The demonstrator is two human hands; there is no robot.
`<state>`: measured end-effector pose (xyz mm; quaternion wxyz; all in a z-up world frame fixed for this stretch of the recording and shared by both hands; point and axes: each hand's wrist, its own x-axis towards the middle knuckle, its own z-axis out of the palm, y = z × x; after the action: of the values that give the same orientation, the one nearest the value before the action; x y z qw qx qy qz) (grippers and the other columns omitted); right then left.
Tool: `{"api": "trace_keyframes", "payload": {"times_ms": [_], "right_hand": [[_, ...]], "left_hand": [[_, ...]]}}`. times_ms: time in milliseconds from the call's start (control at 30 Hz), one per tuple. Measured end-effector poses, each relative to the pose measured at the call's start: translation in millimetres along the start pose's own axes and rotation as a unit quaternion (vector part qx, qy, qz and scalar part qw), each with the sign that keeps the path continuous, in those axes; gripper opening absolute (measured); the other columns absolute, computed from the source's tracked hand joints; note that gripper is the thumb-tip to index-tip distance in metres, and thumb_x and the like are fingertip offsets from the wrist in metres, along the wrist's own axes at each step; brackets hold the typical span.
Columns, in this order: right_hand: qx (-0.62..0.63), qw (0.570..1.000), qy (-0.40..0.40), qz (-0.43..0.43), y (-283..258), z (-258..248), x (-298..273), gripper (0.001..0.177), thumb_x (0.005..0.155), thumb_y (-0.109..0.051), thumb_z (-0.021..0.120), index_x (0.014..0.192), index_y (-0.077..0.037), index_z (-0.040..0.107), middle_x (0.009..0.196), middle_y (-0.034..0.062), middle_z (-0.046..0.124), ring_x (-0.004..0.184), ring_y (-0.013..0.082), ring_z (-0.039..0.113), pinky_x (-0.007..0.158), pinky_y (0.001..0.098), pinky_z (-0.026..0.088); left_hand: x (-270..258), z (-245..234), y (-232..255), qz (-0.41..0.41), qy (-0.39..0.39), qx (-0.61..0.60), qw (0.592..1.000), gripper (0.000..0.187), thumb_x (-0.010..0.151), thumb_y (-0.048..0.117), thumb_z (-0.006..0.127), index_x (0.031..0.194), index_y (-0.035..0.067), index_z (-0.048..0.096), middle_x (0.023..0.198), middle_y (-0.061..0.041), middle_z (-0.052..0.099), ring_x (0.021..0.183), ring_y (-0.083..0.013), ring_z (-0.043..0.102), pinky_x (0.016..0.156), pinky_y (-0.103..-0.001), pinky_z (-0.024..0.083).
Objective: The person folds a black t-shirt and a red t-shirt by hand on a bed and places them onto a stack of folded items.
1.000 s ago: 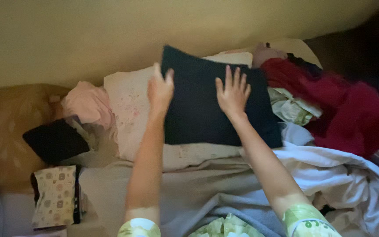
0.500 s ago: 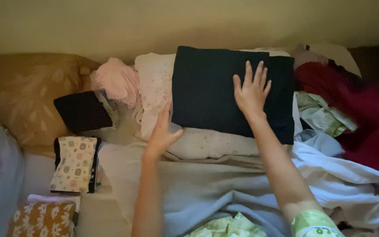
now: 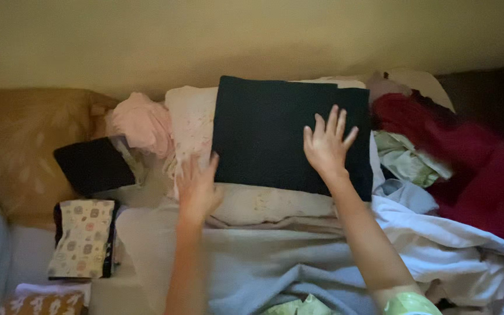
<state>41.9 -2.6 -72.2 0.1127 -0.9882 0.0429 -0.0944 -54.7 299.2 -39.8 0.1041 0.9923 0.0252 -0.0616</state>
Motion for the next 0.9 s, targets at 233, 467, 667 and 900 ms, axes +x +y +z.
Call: {"api": "trace_keyframes", "payload": {"times_ms": [233,467,667,900], "right_hand": [[0.123,0.977,0.058,-0.162,-51,14,13,0.061,0.108,-0.038,0.046,0.16,-0.008,0.038,0.169,0.0167,0.026,0.157,0.0349,0.024,0.124,0.0601,0.021],[0.018,0.998,0.019,-0.051,0,15,11,0.072,0.103,-0.047,0.044,0.155,0.001,0.032,0.163,0.0197,0.023,0.151,0.0333,0.02,0.115,0.0633,0.017],[-0.01,0.997,0.026,-0.069,-22,13,51,0.068,0.109,-0.044,0.035,0.162,-0.001,0.034,0.169,0.0229,0.025,0.159,0.0352,0.02,0.126,0.0602,0.02],[0.018,1.0,-0.007,0.006,-11,25,83,0.069,0.106,-0.048,0.033,0.157,-0.001,0.032,0.164,0.0204,0.027,0.154,0.0331,0.019,0.121,0.0631,0.012]], "left_hand": [[86,43,96,0.091,0.263,-0.09,0.956,0.06,0.101,0.041,0.052,0.157,0.022,0.042,0.166,-0.023,0.031,0.153,-0.0479,0.026,0.121,-0.063,0.022],[111,67,58,-0.124,0.219,-0.065,0.966,0.069,0.103,0.052,0.049,0.161,0.016,0.038,0.159,-0.028,0.031,0.148,-0.0469,0.024,0.116,-0.069,0.017],[160,55,117,0.104,0.228,-0.043,0.967,0.06,0.104,0.043,0.048,0.158,0.017,0.044,0.169,-0.019,0.034,0.158,-0.0413,0.025,0.126,-0.061,0.017],[203,14,88,-0.02,0.121,-0.067,0.99,0.064,0.101,0.052,0.037,0.158,0.023,0.034,0.165,-0.008,0.028,0.154,-0.0348,0.02,0.116,-0.07,0.01]]}}
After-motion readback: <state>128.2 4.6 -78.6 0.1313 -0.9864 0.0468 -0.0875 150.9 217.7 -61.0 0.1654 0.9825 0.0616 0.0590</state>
